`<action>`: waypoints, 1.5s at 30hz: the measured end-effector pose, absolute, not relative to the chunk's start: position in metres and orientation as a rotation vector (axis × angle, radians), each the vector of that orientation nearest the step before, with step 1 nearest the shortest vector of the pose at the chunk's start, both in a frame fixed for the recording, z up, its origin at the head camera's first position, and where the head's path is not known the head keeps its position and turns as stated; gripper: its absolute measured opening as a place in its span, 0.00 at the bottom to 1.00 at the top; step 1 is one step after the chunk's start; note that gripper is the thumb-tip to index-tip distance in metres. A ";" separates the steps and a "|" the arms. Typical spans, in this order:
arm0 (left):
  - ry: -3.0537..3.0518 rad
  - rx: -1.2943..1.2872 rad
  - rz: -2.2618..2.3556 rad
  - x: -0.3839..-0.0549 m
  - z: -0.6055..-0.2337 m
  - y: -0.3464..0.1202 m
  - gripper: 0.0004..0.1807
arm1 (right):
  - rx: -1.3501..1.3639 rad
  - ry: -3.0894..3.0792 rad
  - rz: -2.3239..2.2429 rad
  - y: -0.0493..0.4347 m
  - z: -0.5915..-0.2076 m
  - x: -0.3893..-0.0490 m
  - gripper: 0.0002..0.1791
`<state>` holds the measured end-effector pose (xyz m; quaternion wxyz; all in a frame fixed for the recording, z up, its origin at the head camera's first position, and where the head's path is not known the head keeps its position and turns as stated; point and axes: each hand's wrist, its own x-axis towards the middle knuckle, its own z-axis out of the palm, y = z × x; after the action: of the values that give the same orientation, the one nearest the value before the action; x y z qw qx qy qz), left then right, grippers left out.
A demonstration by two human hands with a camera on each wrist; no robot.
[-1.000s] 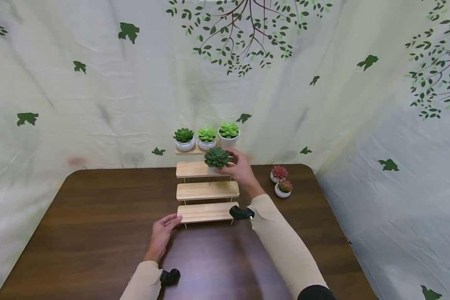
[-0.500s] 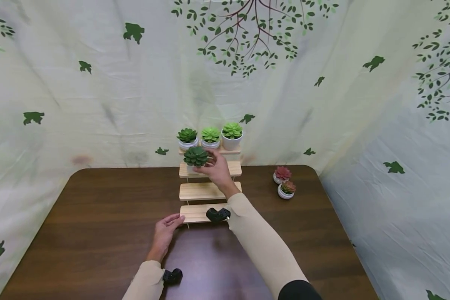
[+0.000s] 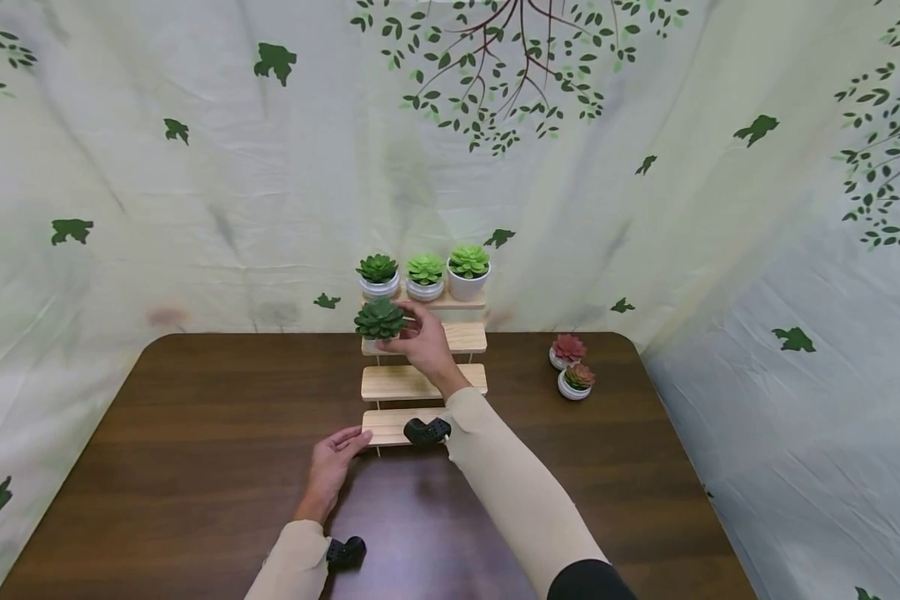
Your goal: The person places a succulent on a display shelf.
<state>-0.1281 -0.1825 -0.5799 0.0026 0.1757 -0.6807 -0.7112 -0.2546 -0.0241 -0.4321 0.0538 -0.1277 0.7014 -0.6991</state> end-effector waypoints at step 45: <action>-2.161 0.533 -2.216 -0.130 -0.581 -0.176 0.26 | -0.051 2.325 -2.445 0.180 -0.474 -0.221 0.31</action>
<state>-0.1299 -0.1759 -0.5805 0.0003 0.1695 -0.6881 -0.7055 -0.2208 0.1805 -0.4740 -0.1160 -0.0151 0.6844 -0.7197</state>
